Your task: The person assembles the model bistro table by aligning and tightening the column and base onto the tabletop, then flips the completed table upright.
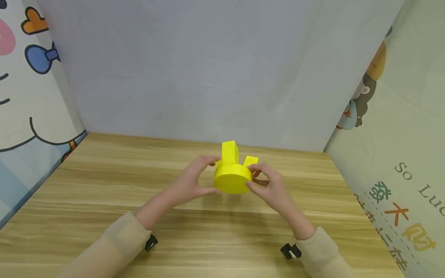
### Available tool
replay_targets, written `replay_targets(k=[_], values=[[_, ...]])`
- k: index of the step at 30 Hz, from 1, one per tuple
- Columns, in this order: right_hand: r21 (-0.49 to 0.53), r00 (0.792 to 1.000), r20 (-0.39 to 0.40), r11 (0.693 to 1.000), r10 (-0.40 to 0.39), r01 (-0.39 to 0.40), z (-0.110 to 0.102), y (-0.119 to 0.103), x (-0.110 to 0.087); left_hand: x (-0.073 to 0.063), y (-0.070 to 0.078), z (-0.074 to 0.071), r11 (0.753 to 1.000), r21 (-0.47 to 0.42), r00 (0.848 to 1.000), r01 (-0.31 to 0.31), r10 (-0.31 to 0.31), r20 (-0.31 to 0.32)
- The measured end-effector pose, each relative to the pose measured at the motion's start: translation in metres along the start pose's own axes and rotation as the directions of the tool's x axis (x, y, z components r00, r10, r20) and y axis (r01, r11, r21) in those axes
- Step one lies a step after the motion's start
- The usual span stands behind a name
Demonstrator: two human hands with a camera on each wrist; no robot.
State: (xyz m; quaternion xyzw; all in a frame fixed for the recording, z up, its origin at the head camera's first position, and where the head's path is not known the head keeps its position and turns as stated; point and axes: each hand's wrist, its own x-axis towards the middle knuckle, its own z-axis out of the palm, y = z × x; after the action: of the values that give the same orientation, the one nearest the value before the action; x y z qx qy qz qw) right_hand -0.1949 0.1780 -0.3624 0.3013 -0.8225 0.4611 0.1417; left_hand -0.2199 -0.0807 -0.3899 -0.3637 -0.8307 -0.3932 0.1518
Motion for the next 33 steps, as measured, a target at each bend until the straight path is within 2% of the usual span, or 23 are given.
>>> replay_targets(k=[3, 7, 11, 14, 16, 18, 21, 25, 29, 33], values=[[0.060, 0.995, 0.017, 0.994, 0.095, -0.096, -0.004, -0.005, 0.002, -0.006, -0.003, 0.003, 0.989, 0.079, 0.992, -0.121, 0.123, -0.018], [0.110, 0.977, 0.034, 0.970, 0.212, -0.215, -0.006, 0.002, 0.003, -0.010, -0.002, 0.005, 0.961, 0.169, 0.971, -0.220, 0.232, -0.059], [0.167, 0.946, 0.059, 0.931, 0.318, -0.323, -0.006, -0.004, 0.005, -0.009, 0.000, 0.008, 0.942, 0.212, 0.952, -0.259, 0.287, -0.111], [0.215, 0.928, 0.080, 0.903, 0.363, -0.372, -0.006, -0.007, 0.006, -0.008, 0.001, 0.010, 0.930, 0.248, 0.938, -0.272, 0.314, -0.146], [0.224, 0.927, 0.091, 0.899, 0.364, -0.375, -0.006, -0.006, 0.006, -0.007, 0.000, 0.010, 0.922, 0.272, 0.931, -0.275, 0.326, -0.162], [0.214, 0.933, 0.102, 0.909, 0.344, -0.358, -0.006, -0.004, 0.006, -0.007, 0.000, 0.010, 0.919, 0.287, 0.928, -0.270, 0.328, -0.175], [0.204, 0.946, 0.151, 0.927, 0.288, -0.315, -0.006, -0.001, 0.007, -0.008, -0.004, 0.008, 0.928, 0.276, 0.935, -0.249, 0.304, -0.180], [0.217, 0.938, 0.259, 0.933, 0.230, -0.288, -0.005, 0.004, 0.008, -0.008, -0.007, 0.004, 0.954, 0.227, 0.961, -0.194, 0.232, -0.152], [0.161, 0.927, 0.318, 0.952, 0.199, -0.260, -0.001, 0.011, 0.009, -0.009, -0.010, 0.002, 0.981, 0.167, 0.989, -0.094, 0.112, -0.099], [0.046, 0.930, 0.297, 0.970, 0.214, -0.238, 0.006, 0.019, 0.012, -0.010, -0.014, 0.001, 0.993, 0.118, 0.999, 0.025, -0.022, -0.032]])
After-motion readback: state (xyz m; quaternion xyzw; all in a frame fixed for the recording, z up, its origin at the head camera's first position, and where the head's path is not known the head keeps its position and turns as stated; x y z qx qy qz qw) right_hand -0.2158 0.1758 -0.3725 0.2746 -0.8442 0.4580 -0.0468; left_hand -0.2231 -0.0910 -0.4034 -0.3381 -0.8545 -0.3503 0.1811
